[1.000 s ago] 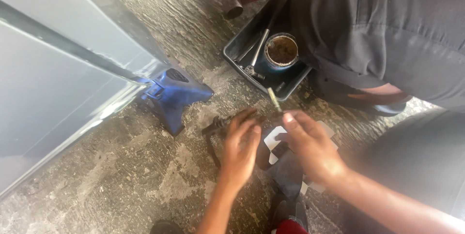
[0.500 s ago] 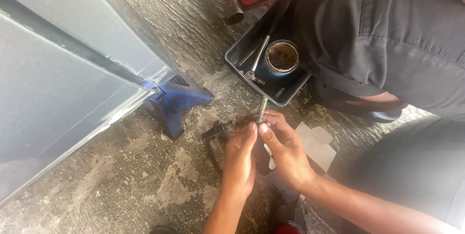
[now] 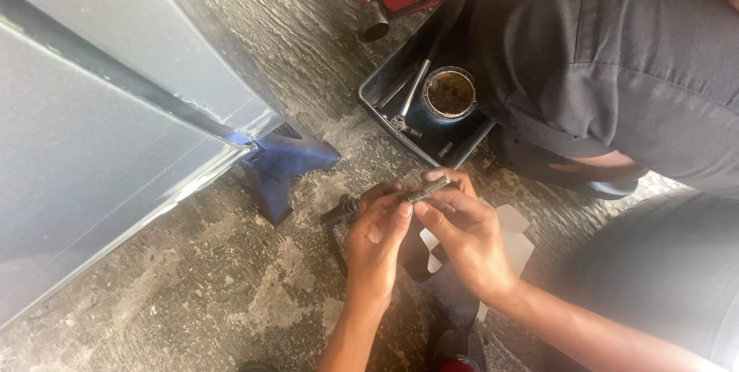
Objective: The person is maintaining and repairing the brake assembly of a vehicle, specifically cleaning and greasing pins.
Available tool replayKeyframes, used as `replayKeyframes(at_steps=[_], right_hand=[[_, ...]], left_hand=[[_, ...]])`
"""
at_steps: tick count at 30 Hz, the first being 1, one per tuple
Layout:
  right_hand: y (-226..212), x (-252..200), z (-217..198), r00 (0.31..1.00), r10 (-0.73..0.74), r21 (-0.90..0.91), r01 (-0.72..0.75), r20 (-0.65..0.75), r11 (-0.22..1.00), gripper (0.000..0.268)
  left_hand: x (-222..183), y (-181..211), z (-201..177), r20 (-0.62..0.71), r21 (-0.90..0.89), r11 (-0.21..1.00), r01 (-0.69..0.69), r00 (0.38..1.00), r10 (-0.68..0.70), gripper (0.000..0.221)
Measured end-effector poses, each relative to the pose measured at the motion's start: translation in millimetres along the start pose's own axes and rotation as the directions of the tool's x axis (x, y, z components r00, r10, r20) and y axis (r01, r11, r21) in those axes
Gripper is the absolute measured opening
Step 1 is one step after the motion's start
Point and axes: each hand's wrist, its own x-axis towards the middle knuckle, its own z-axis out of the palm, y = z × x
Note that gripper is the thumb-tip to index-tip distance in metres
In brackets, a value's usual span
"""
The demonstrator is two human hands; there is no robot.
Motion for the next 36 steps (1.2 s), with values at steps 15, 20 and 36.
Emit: replayKeyframes(at_steps=[15, 20, 36], right_hand=[[-11, 17, 6, 0.983, -0.150, -0.187, 0.168, 0.108, 0.968, 0.016], [1, 93, -10, 0.967, -0.219, -0.646, 0.249, 0.128, 0.722, 0.046], [59, 213, -60, 0.976, 0.137, -0.985, 0.168, 0.172, 0.041, 0.067]], left_hand=[[12, 14, -15, 0.048, 0.104, 0.991, 0.090, 0.994, -0.095, 0.028], [32, -6, -43, 0.037, 0.008, 1.000, 0.001, 0.999, -0.001, 0.021], [32, 21, -39, -0.158, -0.099, 0.995, -0.013, 0.987, -0.002, 0.019]])
